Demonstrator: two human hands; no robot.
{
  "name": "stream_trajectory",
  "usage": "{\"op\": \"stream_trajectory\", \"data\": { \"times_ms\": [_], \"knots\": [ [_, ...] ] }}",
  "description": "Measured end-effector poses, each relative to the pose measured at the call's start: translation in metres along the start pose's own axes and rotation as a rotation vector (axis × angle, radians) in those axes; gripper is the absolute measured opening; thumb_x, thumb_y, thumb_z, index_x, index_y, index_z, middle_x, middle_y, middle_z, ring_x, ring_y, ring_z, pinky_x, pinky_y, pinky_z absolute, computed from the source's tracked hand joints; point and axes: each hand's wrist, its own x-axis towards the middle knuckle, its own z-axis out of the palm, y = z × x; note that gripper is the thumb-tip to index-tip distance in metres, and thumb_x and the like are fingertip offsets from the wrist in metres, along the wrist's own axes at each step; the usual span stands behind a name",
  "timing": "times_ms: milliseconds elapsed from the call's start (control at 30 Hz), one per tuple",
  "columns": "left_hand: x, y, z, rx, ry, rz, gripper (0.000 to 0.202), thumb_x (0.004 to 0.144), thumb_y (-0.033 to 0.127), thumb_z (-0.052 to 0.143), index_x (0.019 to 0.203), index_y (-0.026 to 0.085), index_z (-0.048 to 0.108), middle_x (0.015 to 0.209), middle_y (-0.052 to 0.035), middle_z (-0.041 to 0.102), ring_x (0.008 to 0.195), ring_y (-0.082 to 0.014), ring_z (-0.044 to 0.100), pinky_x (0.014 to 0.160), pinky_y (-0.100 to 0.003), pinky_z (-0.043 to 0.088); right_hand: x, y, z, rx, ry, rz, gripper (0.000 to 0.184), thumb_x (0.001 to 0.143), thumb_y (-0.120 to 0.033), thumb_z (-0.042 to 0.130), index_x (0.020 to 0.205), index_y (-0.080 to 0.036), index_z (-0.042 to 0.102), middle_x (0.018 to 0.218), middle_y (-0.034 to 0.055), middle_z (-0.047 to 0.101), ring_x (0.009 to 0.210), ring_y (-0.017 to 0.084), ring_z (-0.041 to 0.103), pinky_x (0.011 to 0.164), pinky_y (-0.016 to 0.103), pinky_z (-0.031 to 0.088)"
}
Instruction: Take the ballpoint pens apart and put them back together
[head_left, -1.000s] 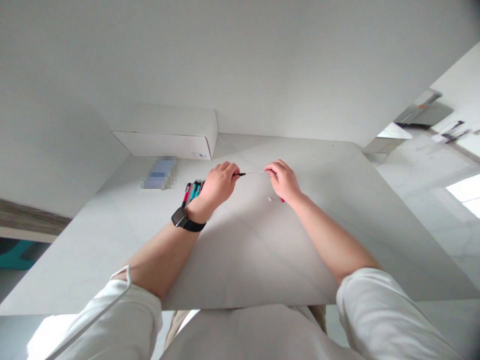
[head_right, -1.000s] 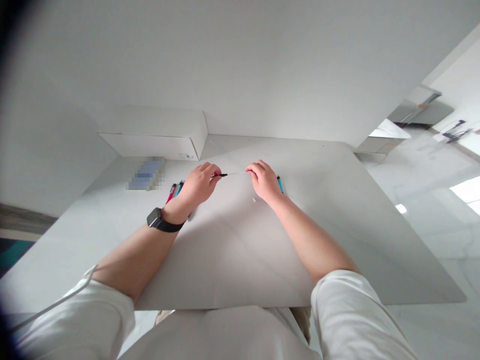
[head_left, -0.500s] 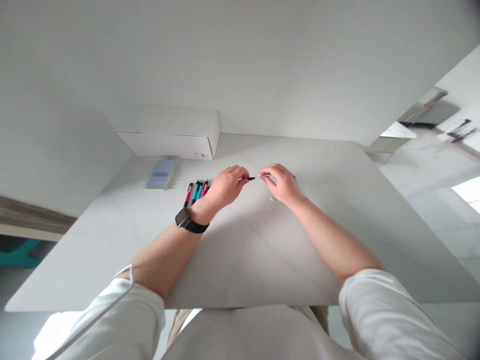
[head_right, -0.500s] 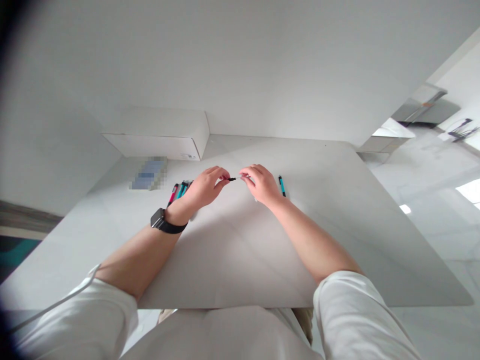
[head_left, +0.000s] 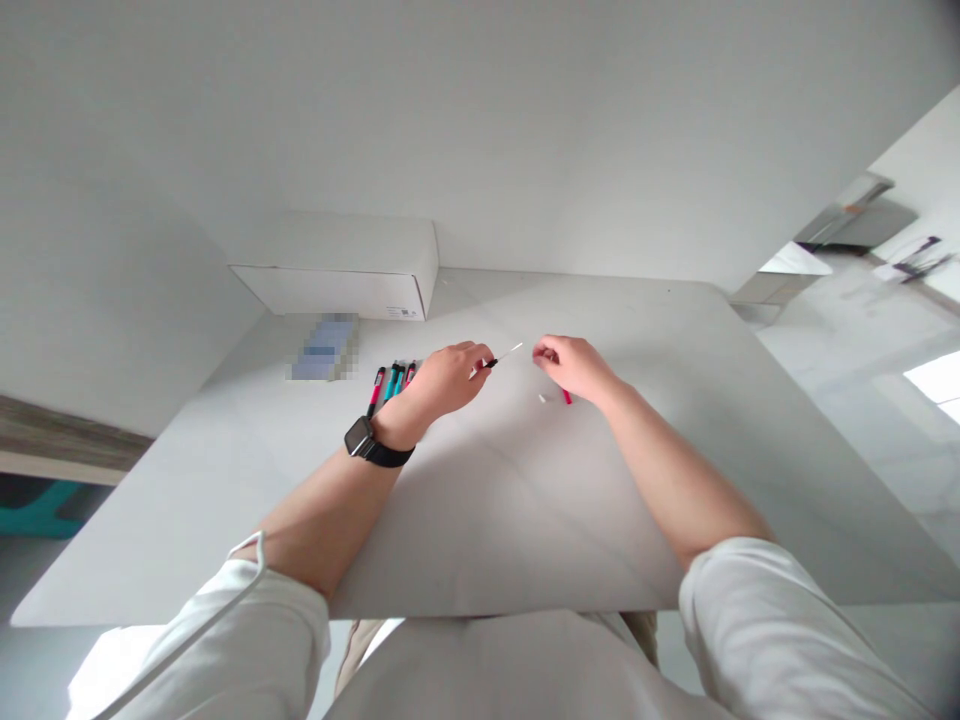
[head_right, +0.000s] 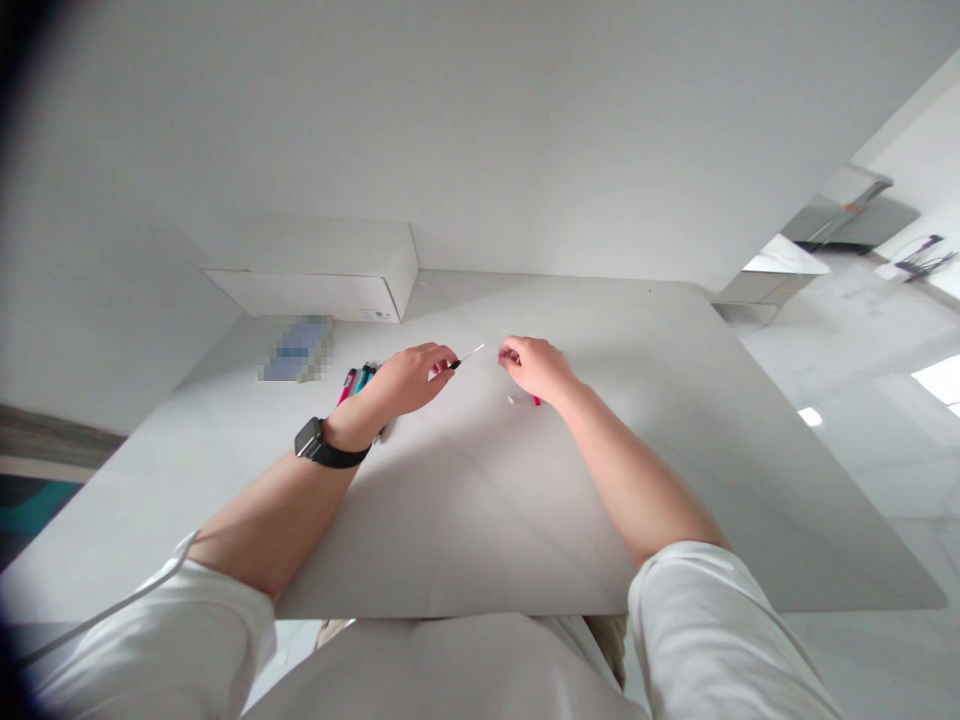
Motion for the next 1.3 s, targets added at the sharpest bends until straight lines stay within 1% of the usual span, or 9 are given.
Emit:
{"op": "stream_trajectory", "data": {
  "times_ms": [67, 200, 333, 400, 600, 733, 800, 1000, 1300],
  "knots": [
    [-0.001, 0.000, 0.000, 0.011, -0.027, 0.011, 0.018, 0.097, 0.027, 0.059, 0.109, 0.024, 0.071, 0.101, -0.0066, 0.073, 0.090, -0.0235, 0.068, 0.080, -0.034, 0.052, -0.001, 0.007, 0.004, -0.062, -0.124, 0.030, 0.002, 0.088, -0.028, 0.075, 0.090, -0.027, 0.075, 0.087, 0.0016, 0.077, 0.075, 0.019, 0.067, 0.072, 0.031, 0.047],
    [-0.002, 0.001, 0.000, 0.033, -0.092, -0.001, 0.018, 0.096, 0.029, 0.060, 0.109, 0.026, 0.072, 0.100, -0.0052, 0.074, 0.087, -0.0229, 0.068, 0.077, -0.033, 0.050, -0.004, 0.015, 0.015, -0.135, -0.254, 0.058, 0.015, 0.077, -0.028, 0.086, 0.081, -0.026, 0.073, 0.082, 0.0024, 0.075, 0.071, 0.019, 0.065, 0.070, 0.032, 0.048],
    [-0.004, -0.002, 0.002, 0.058, -0.170, -0.018, 0.020, 0.095, 0.031, 0.061, 0.108, 0.028, 0.075, 0.100, -0.0044, 0.075, 0.087, -0.0230, 0.069, 0.076, -0.032, 0.051, -0.006, 0.018, 0.023, -0.151, -0.347, 0.037, 0.019, 0.071, -0.013, 0.085, 0.075, -0.026, 0.071, 0.076, 0.0007, 0.073, 0.070, 0.019, 0.066, 0.073, 0.032, 0.050],
    [-0.006, -0.003, 0.004, 0.072, -0.227, -0.007, 0.020, 0.092, 0.031, 0.063, 0.107, 0.030, 0.077, 0.099, -0.0045, 0.075, 0.088, -0.0233, 0.070, 0.078, -0.032, 0.051, -0.005, 0.019, 0.025, -0.127, -0.343, 0.022, 0.020, 0.070, -0.010, 0.082, 0.075, -0.026, 0.072, 0.076, 0.0006, 0.074, 0.071, 0.019, 0.067, 0.073, 0.032, 0.050],
    [-0.013, 0.003, 0.011, 0.042, -0.342, 0.049, 0.014, 0.085, 0.026, 0.067, 0.093, 0.031, 0.078, 0.097, -0.0026, 0.077, 0.087, -0.0234, 0.072, 0.079, -0.032, 0.050, 0.001, 0.013, 0.018, 0.142, -0.152, 0.066, 0.017, 0.084, -0.019, 0.068, 0.097, -0.027, 0.075, 0.088, 0.0004, 0.076, 0.074, 0.017, 0.067, 0.072, 0.029, 0.051],
    [-0.014, 0.007, 0.015, 0.061, -0.385, 0.072, 0.011, 0.086, 0.031, 0.072, 0.096, 0.030, 0.076, 0.098, -0.0018, 0.077, 0.088, -0.0235, 0.071, 0.078, -0.032, 0.049, 0.005, 0.006, 0.015, 0.377, -0.148, 0.090, 0.024, 0.083, -0.021, 0.067, 0.106, -0.025, 0.072, 0.091, -0.0002, 0.074, 0.081, 0.016, 0.069, 0.076, 0.028, 0.053],
    [-0.011, 0.007, 0.015, 0.048, -0.339, 0.059, 0.021, 0.086, 0.039, 0.076, 0.105, 0.030, 0.074, 0.100, -0.0018, 0.077, 0.087, -0.0231, 0.071, 0.078, -0.032, 0.050, 0.005, 0.003, 0.015, 0.504, -0.167, 0.101, 0.030, 0.083, -0.024, 0.069, 0.113, -0.024, 0.069, 0.090, -0.0007, 0.073, 0.080, 0.015, 0.069, 0.076, 0.028, 0.054],
    [-0.003, 0.018, 0.010, -0.042, 0.067, 0.083, 0.027, 0.094, 0.035, 0.073, 0.118, 0.025, 0.067, 0.112, -0.0081, 0.072, 0.103, -0.0264, 0.068, 0.090, -0.039, 0.052, 0.002, -0.009, 0.022, 0.747, -0.237, 0.176, 0.040, 0.079, -0.026, 0.077, 0.118, -0.026, 0.067, 0.089, 0.0006, 0.075, 0.079, 0.017, 0.068, 0.072, 0.030, 0.055],
    [-0.005, 0.026, 0.003, -0.126, 0.185, 0.097, 0.017, 0.103, 0.035, 0.061, 0.110, 0.025, 0.073, 0.112, -0.0070, 0.076, 0.104, -0.0253, 0.067, 0.096, -0.041, 0.050, -0.001, -0.035, 0.030, 1.056, -0.186, 0.316, 0.037, 0.076, -0.035, 0.083, 0.110, -0.026, 0.070, 0.100, 0.0024, 0.078, 0.089, 0.016, 0.070, 0.082, 0.031, 0.055]
  ]
}}
